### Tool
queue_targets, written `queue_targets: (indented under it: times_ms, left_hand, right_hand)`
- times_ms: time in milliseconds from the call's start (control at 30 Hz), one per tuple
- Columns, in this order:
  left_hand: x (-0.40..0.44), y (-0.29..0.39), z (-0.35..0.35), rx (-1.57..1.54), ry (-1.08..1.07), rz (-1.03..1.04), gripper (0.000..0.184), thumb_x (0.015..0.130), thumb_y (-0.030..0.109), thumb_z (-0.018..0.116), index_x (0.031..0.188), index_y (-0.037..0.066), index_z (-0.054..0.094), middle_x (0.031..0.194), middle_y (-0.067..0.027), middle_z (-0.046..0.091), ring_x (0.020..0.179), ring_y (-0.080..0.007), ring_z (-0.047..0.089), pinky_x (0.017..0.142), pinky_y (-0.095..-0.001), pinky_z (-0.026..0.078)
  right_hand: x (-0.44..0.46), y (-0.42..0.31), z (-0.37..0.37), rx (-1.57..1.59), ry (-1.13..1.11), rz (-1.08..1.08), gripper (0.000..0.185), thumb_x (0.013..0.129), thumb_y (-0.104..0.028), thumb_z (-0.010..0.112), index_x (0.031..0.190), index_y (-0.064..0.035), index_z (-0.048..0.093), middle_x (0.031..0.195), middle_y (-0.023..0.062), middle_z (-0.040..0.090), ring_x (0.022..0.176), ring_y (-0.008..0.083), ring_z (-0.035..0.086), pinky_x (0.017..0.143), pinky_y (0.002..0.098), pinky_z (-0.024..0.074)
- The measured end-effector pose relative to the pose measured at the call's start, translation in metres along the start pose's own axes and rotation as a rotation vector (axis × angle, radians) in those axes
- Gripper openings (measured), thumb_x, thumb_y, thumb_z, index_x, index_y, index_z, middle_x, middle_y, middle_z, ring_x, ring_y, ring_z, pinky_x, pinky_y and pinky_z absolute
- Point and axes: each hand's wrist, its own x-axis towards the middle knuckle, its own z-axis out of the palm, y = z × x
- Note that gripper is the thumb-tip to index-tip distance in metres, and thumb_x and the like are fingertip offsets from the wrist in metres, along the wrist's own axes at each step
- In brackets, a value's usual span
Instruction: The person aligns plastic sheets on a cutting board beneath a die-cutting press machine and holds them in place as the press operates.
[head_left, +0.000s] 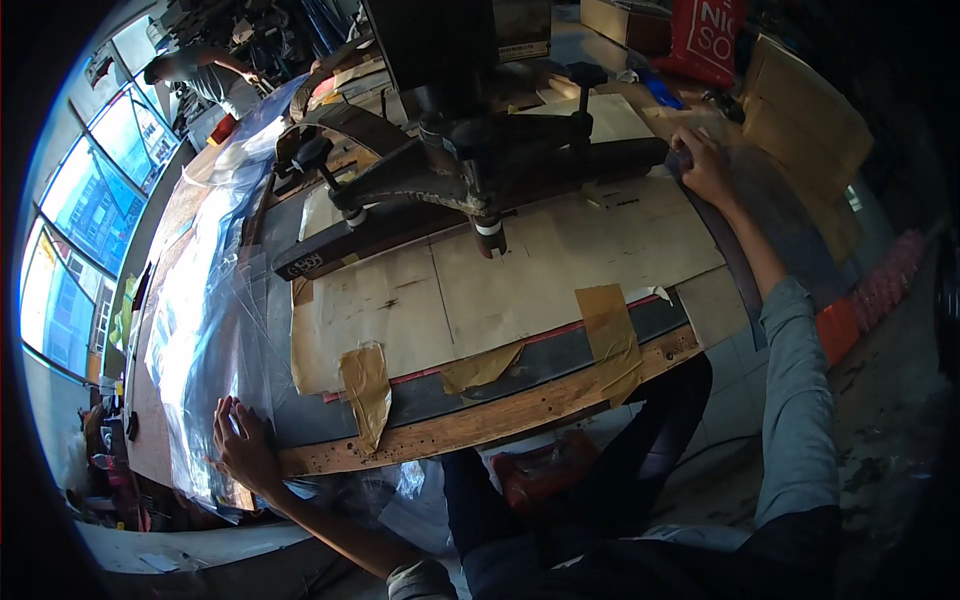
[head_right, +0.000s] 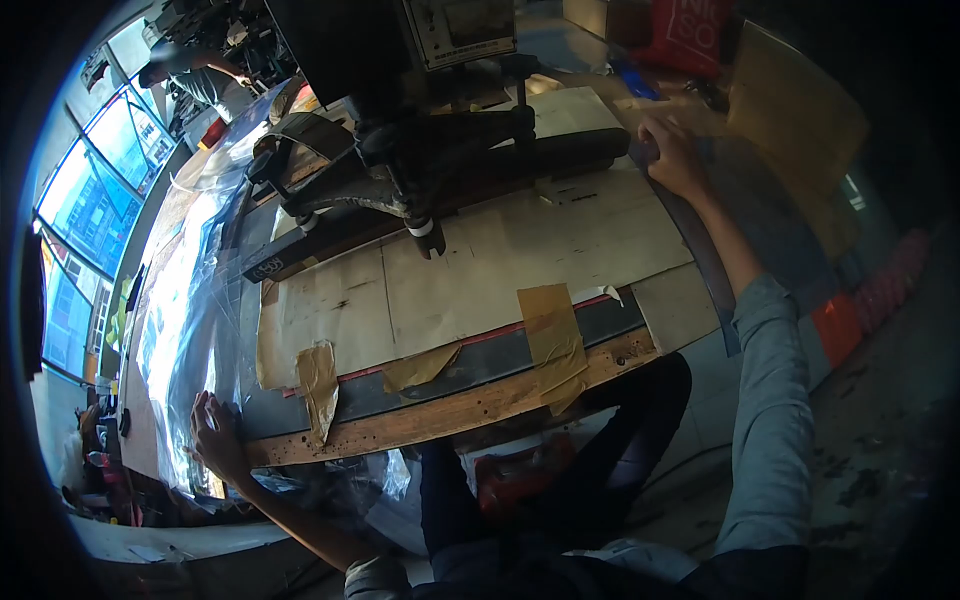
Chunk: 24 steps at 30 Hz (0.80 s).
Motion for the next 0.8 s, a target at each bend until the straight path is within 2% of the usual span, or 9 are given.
queue_targets:
  times_ms: [133, 300, 433, 500, 567, 633, 700, 767, 800]
  left_hand:
    - [0.002, -0.007, 0.004, -0.041, 0.003, -0.009, 0.035, 0.097, 0.039, 0.049, 0.116, 0.017, 0.067, 0.128, -0.0021, 0.062, 0.122, -0.0258, 0.055, 0.112, -0.0637, 0.012]
    - [0.001, -0.001, -0.003, 0.056, -0.017, 0.032, 0.033, 0.097, 0.038, 0.05, 0.119, 0.02, 0.066, 0.131, -0.0013, 0.06, 0.123, -0.0242, 0.055, 0.111, -0.0675, 0.009]
    - [0.005, -0.013, 0.01, 0.036, 0.135, 0.084, 0.028, 0.098, 0.034, 0.051, 0.118, 0.021, 0.065, 0.131, 0.0002, 0.06, 0.124, -0.0221, 0.055, 0.111, -0.0681, 0.01]
    - [0.004, -0.019, 0.011, 0.035, 0.297, 0.17, 0.026, 0.098, 0.033, 0.051, 0.118, 0.022, 0.065, 0.131, 0.0006, 0.06, 0.124, -0.0213, 0.055, 0.111, -0.0681, 0.01]
    - [-0.007, 0.002, -0.006, -0.051, 0.471, 0.242, 0.024, 0.099, 0.027, 0.051, 0.115, 0.017, 0.065, 0.124, -0.003, 0.064, 0.117, -0.0227, 0.059, 0.112, -0.0599, 0.02]
    - [-0.032, 0.044, -0.036, -0.262, 0.513, 0.277, 0.024, 0.099, 0.024, 0.051, 0.113, 0.011, 0.065, 0.119, -0.007, 0.066, 0.112, -0.0248, 0.061, 0.11, -0.0535, 0.03]
    - [-0.076, 0.108, -0.063, -0.69, 0.36, 0.286, 0.028, 0.1, 0.021, 0.049, 0.11, -0.001, 0.063, 0.11, -0.0162, 0.067, 0.102, -0.0297, 0.063, 0.092, -0.0421, 0.048]
    - [-0.129, 0.17, -0.084, -1.366, -0.139, 0.406, 0.045, 0.094, 0.035, 0.055, 0.116, -0.004, 0.06, 0.114, -0.0173, 0.066, 0.108, -0.0326, 0.062, 0.099, -0.0416, 0.044]
    - [-0.153, 0.191, -0.087, -1.535, -0.44, 0.531, 0.061, 0.09, 0.042, 0.06, 0.13, -0.004, 0.05, 0.123, -0.0193, 0.062, 0.117, -0.035, 0.059, 0.103, -0.0434, 0.042]
  right_hand:
    - [-0.004, 0.03, -0.018, -0.128, -0.019, -0.082, 0.018, 0.068, 0.007, 0.06, 0.084, -0.0027, 0.06, 0.093, 0.0093, 0.064, 0.087, 0.0272, 0.061, 0.083, 0.0329, 0.0449]
    - [-0.058, 0.086, -0.133, 0.489, -0.089, 0.184, 0.005, 0.081, 0.005, 0.06, 0.079, -0.0001, 0.06, 0.09, 0.0082, 0.065, 0.095, 0.0179, 0.062, 0.091, 0.0321, 0.0455]
    - [-0.155, 0.127, -0.282, 0.225, 0.231, 0.342, 0.009, 0.09, -0.01, 0.058, 0.087, -0.0019, 0.06, 0.113, 0.0152, 0.065, 0.111, 0.0205, 0.058, 0.101, 0.032, 0.0393]
    - [-0.208, 0.177, -0.357, 0.339, 0.677, 0.214, 0.013, 0.092, -0.008, 0.055, 0.096, -0.0031, 0.066, 0.108, 0.0098, 0.066, 0.101, 0.0188, 0.061, 0.095, 0.0303, 0.0431]
    - [-0.172, 0.063, -0.38, 0.342, 1.02, -0.016, 0.014, 0.094, -0.012, 0.056, 0.093, -0.0005, 0.063, 0.096, 0.0108, 0.064, 0.088, 0.019, 0.059, 0.08, 0.0315, 0.0444]
    - [-0.13, -0.052, -0.362, 0.319, 1.102, -0.211, 0.019, 0.096, -0.015, 0.056, 0.091, 0.0022, 0.06, 0.083, 0.0118, 0.061, 0.074, 0.0191, 0.057, 0.065, 0.0327, 0.0458]
    - [-0.109, -0.114, -0.333, 0.367, 1.064, -0.191, 0.023, 0.096, -0.017, 0.057, 0.089, 0.0035, 0.06, 0.078, 0.012, 0.059, 0.07, 0.0209, 0.058, 0.061, 0.0343, 0.0475]
    - [-0.125, -0.129, -0.291, 0.541, 0.806, 0.065, 0.015, 0.096, -0.008, 0.052, 0.103, -0.0001, 0.064, 0.115, 0.0126, 0.064, 0.109, 0.0218, 0.06, 0.101, 0.0335, 0.0447]
    - [-0.115, -0.173, -0.249, 0.259, 0.632, -0.033, 0.012, 0.092, -0.007, 0.06, 0.101, -0.0051, 0.068, 0.105, 0.0086, 0.066, 0.095, 0.0176, 0.062, 0.087, 0.0305, 0.0472]
